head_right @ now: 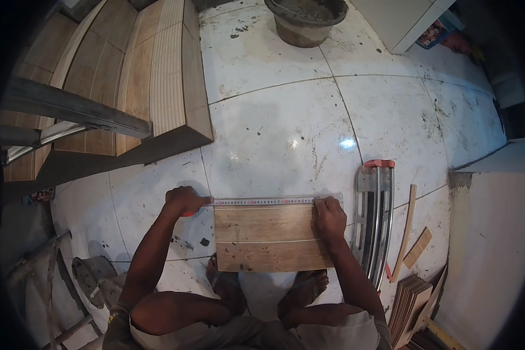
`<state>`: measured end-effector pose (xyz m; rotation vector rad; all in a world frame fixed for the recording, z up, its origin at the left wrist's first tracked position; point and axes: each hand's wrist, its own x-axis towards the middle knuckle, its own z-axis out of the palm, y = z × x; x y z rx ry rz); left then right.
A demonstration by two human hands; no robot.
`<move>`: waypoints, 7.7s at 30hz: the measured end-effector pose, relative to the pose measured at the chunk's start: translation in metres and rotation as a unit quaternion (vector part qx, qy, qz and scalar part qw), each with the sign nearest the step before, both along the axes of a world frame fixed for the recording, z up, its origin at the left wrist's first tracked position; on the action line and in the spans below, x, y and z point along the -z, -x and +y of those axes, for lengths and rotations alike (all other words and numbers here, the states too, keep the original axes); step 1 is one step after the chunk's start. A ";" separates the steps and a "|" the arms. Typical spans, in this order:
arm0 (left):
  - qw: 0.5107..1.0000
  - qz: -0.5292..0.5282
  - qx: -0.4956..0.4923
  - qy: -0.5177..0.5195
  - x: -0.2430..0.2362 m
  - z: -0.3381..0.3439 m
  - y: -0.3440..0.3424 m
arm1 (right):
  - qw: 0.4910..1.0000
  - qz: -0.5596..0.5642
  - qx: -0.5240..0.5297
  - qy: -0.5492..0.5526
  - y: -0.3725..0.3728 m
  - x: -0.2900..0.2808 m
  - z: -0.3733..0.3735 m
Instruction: Cutting and measuring tiles for installation on stairs.
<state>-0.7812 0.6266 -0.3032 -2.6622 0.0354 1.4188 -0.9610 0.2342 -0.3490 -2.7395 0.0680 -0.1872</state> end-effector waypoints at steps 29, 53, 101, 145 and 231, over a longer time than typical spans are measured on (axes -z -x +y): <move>1.000 -0.022 -0.008 0.011 -0.003 0.001 0.001 | 0.999 -0.028 0.026 -0.015 -0.004 -0.003 0.006; 0.999 -0.035 -0.002 0.012 -0.002 0.004 0.007 | 0.999 -0.042 0.008 -0.002 0.005 -0.003 0.008; 0.718 -0.198 -0.383 0.547 0.024 -0.103 0.183 | 0.341 0.211 0.335 -0.853 0.225 -0.020 0.040; 0.686 -0.158 -0.463 0.539 0.079 -0.185 0.208 | 0.880 0.059 0.386 -0.270 0.176 -0.015 -0.176; 0.709 -0.056 -0.431 0.556 0.083 -0.194 0.195 | 0.856 0.044 0.416 -0.305 0.323 -0.069 -0.151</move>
